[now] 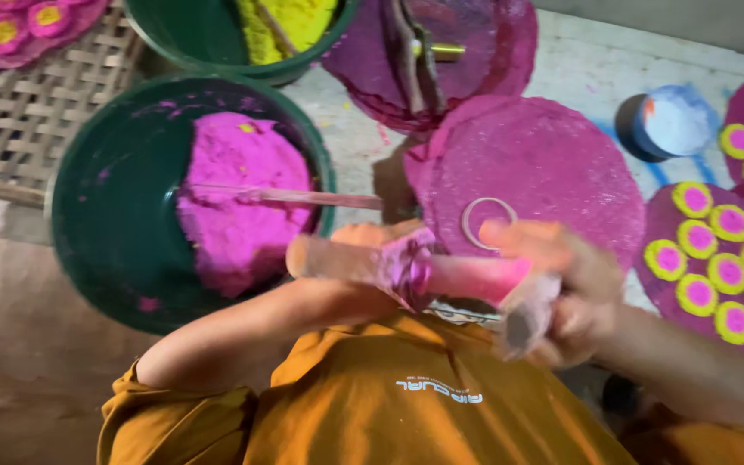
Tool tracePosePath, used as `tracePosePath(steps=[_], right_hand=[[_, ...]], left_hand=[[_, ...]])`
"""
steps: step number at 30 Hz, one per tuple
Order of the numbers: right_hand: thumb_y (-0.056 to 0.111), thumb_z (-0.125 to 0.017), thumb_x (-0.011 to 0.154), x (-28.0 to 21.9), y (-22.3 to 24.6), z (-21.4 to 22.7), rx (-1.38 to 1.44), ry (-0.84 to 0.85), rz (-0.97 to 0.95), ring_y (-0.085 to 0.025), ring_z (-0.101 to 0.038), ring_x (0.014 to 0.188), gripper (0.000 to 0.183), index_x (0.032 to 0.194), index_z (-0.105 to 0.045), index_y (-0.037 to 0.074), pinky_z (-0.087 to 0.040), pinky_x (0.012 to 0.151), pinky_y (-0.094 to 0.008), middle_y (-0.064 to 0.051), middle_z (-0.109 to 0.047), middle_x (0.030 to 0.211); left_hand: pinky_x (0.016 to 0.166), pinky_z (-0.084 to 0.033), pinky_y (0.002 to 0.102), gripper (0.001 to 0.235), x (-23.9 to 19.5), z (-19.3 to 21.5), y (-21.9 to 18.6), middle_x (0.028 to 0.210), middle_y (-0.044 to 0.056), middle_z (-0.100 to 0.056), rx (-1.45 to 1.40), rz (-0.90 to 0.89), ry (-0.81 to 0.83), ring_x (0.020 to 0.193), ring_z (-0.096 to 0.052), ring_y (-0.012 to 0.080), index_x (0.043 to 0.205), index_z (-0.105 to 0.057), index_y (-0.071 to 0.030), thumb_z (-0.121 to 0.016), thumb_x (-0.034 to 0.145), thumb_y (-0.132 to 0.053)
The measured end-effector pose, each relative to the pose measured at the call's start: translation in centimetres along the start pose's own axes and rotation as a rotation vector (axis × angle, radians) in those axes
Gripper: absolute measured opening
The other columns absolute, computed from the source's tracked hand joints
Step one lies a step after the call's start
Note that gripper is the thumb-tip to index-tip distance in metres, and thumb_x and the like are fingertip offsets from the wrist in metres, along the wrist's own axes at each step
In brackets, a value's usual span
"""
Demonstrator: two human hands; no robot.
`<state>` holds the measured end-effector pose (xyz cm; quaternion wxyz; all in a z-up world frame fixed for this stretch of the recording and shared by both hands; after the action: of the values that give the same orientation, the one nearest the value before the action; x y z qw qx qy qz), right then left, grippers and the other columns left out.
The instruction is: The person applies yellow and pink dough to large pink circular bases using a wooden stamping tool and a circular ring to create decorative patterns.
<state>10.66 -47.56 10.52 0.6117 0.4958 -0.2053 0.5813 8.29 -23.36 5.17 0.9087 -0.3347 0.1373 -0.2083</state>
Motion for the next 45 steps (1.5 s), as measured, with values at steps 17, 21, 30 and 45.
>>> tracePosePath(steps=[17,21,30,45], right_hand=[[0.074,-0.062,0.092,-13.3,-3.6,16.5,0.885,0.518,-1.235,-0.033,-0.061,0.135,0.105,0.153,-0.043,-0.008,-0.048,0.114,-0.048,-0.023,-0.061,0.143],[0.082,-0.041,0.091,-14.9,-4.9,17.7,1.162,0.541,-1.313,-0.026,-0.058,0.115,0.107,0.156,-0.040,-0.003,-0.046,0.101,-0.042,-0.015,-0.059,0.128],[0.073,-0.026,0.094,-14.4,-6.9,18.3,0.708,0.715,-1.738,-0.030,-0.073,0.094,0.092,0.126,-0.063,-0.004,-0.058,0.088,-0.044,-0.019,-0.074,0.106],[0.082,-0.014,0.084,-9.8,-9.9,12.0,0.218,0.862,-1.696,-0.023,-0.070,0.084,0.100,0.106,-0.070,0.002,-0.056,0.082,-0.038,-0.012,-0.073,0.091]], left_hand=[[0.099,-0.059,0.035,0.042,12.4,-5.1,-6.5,0.121,0.008,-0.070,-0.692,-0.432,-0.051,0.112,-0.069,0.0183,0.121,-0.067,-0.010,-0.088,0.084,-0.007],[0.128,-0.031,0.045,0.095,13.6,-3.6,-6.9,0.153,0.017,-0.048,-1.242,-0.745,-0.042,0.149,-0.041,0.0310,0.158,-0.033,-0.011,-0.088,0.081,-0.024],[0.112,-0.040,0.035,0.038,19.2,-9.8,-2.3,0.106,-0.001,-0.056,-2.080,-0.894,-0.254,0.109,-0.055,0.0173,0.134,-0.052,-0.011,-0.061,0.103,-0.032],[0.108,-0.049,0.035,0.015,21.3,-8.9,5.7,0.100,-0.004,-0.054,-2.263,-1.171,-0.245,0.100,-0.058,0.0127,0.110,-0.050,-0.017,-0.053,0.101,-0.030]])
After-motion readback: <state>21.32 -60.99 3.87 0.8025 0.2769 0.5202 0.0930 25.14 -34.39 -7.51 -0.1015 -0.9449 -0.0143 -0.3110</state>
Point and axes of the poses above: each hand's wrist, its own x-axis towards the middle knuckle, its own z-axis out of the back of the hand, y = z × x, the point moved 2 cm from there along x, towards the middle knuckle
